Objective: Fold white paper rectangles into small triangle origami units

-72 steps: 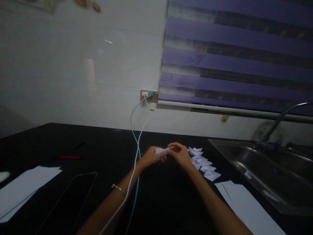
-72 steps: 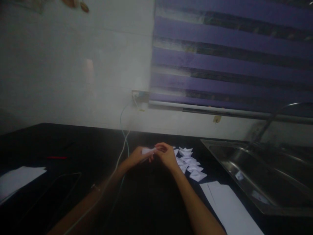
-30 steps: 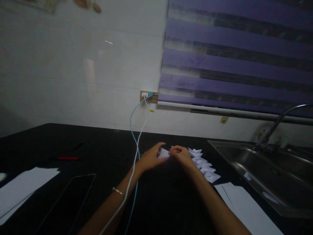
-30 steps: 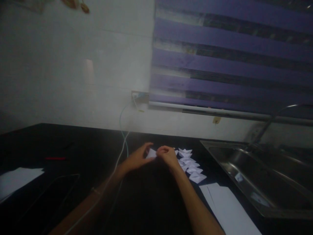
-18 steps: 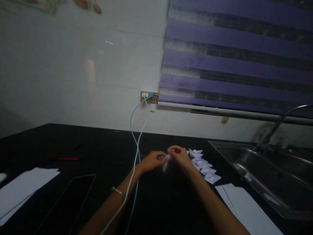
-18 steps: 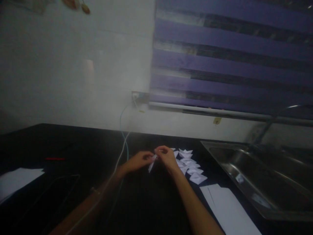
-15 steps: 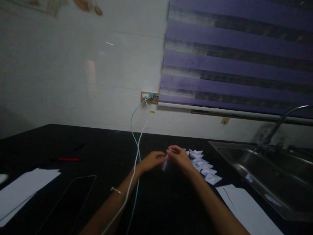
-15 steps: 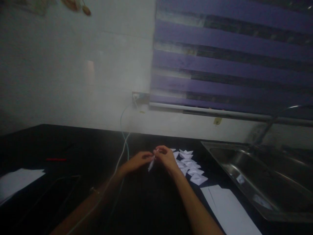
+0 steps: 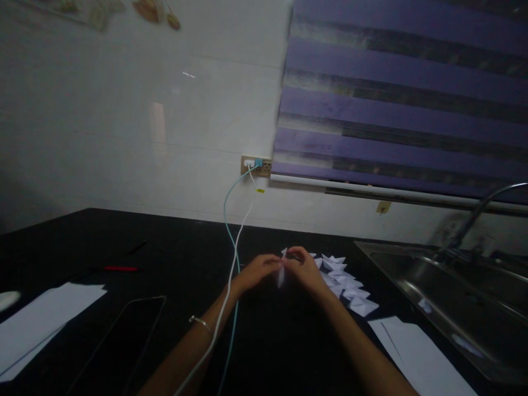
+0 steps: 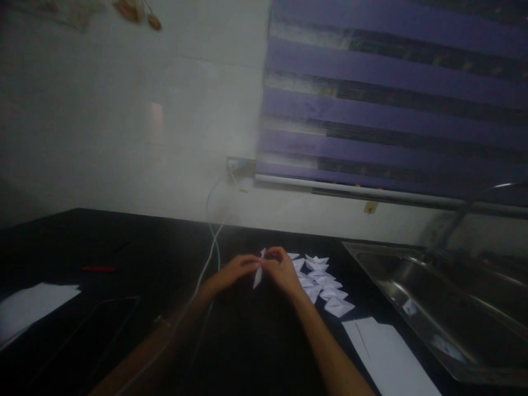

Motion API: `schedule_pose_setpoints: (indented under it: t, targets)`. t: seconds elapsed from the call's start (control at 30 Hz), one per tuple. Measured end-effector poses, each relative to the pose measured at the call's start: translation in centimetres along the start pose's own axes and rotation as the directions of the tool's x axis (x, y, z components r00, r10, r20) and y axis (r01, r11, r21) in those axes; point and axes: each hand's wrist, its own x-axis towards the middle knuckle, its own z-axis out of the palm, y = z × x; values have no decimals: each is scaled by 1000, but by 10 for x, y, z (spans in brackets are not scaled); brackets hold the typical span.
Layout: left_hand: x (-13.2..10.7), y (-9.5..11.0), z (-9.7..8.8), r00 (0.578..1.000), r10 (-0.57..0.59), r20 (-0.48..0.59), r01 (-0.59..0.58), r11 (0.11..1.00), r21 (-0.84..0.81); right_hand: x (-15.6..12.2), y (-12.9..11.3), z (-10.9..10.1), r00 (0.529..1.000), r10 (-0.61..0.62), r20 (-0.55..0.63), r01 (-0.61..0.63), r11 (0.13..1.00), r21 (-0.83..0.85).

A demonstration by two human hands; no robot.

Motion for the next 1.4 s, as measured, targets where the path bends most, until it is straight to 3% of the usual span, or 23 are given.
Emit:
schedule_pose_setpoints:
  t: [0.13,0.23,0.5,0.7,0.77,0.87,1.0,1.27,1.4]
  targets:
    - [0,2,1,1000,-26,-15,26,1000,11,0,-2,0,991,-119,-54,107,976,-188]
    - [-1,3,1,1000,-29,-7,29,999,17,1,0,-1,979,-203,-8,193,942,-274]
    - [-2,9,1,999,13,50,-13,1000,-2,-5,-8,2,990,-51,134,68,989,-131]
    - [-2,4,1,998,-49,45,46,997,62,-4,-6,1,989,-64,130,86,981,-171]
    - [-2,5,2,999,-27,34,23,992,120,-5,-3,1,988,-130,89,150,944,-295]
    - [-2,7,5,1000,28,4,-29,973,228,-7,-2,2,961,-270,56,257,800,-542]
    - [-3,8,12,997,-6,-74,35,917,398,-10,0,3,948,-311,70,267,654,-707]
    - [-1,3,19,987,-37,-156,94,923,374,-7,3,6,945,-321,62,258,614,-746]
    - [2,1,19,989,-27,-148,77,935,345,-8,7,7,952,-306,-25,175,608,-775]
